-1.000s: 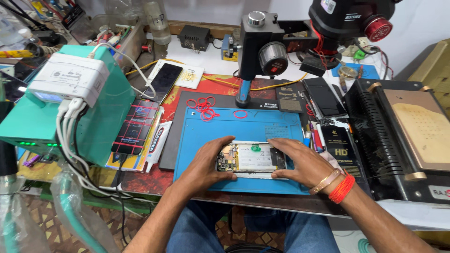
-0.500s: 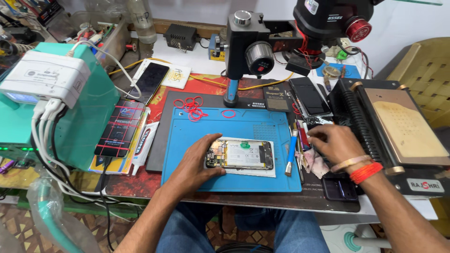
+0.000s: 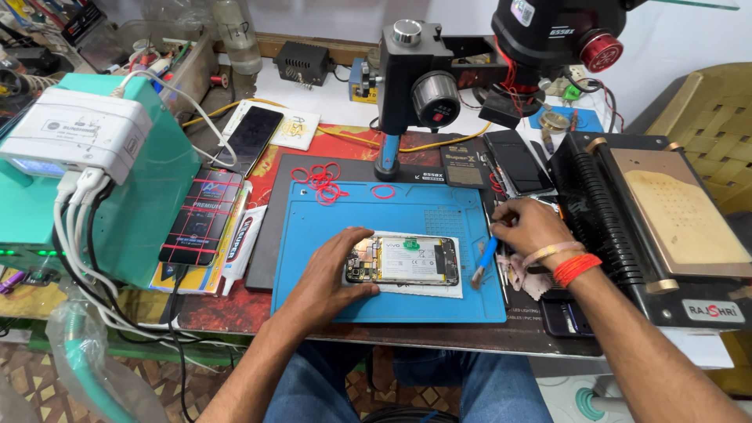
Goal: The person repairs a disassembled smartphone on a blue silicone mat, using tweezers and a small screwdriver to work on the internal board and connectors. They reposition the phone body, lift and adjust small internal components, and press parts into place by hand.
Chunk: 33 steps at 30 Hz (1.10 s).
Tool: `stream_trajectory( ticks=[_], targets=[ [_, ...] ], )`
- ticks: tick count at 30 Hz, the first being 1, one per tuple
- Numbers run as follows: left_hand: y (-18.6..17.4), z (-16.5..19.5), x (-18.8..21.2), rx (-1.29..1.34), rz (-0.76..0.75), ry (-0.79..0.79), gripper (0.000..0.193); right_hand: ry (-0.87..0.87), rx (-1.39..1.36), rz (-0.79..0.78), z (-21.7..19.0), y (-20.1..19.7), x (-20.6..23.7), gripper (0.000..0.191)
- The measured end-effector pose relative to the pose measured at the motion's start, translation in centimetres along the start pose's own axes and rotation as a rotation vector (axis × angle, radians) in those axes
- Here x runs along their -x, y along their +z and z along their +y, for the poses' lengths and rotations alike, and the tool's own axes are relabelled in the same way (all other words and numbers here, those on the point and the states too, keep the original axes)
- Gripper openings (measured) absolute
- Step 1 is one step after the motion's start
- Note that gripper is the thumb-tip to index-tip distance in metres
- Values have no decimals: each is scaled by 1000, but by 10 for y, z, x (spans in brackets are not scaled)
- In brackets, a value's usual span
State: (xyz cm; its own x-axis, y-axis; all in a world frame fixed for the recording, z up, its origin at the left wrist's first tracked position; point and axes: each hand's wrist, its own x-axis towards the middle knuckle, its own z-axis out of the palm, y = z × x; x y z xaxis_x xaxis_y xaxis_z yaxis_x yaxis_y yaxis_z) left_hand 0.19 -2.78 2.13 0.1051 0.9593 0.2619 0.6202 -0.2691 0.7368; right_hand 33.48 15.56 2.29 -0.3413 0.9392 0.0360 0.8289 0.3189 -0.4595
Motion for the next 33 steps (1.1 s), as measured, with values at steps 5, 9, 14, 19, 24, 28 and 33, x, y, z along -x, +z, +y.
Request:
stream_trajectory(
  ticks=[5, 9, 14, 19, 24, 28, 33],
  targets=[
    [0, 0, 0, 12, -7, -5, 82, 187, 117, -155, -3, -3, -13, 33],
    [0, 0, 1, 7, -14, -21, 80, 230, 111, -217, -6, -7, -29, 34],
    [1, -1, 1, -3, -9, -22, 81, 251, -67, -342, 5, -3, -50, 34],
    [2, -1, 0, -10, -8, -23, 82, 300, -181, -338, 16, 4, -53, 32],
    [-1, 1, 1, -1, -6, -6, 79, 344, -184, -246, 17, 9, -49, 47],
    [-2, 2, 1, -10, -4, 1, 79, 337, -259, -53, 12, 8, -53, 41],
    [0, 2, 2, -8, -2, -12, 79, 218, 11, -22, -4, -3, -45, 44]
  ],
)
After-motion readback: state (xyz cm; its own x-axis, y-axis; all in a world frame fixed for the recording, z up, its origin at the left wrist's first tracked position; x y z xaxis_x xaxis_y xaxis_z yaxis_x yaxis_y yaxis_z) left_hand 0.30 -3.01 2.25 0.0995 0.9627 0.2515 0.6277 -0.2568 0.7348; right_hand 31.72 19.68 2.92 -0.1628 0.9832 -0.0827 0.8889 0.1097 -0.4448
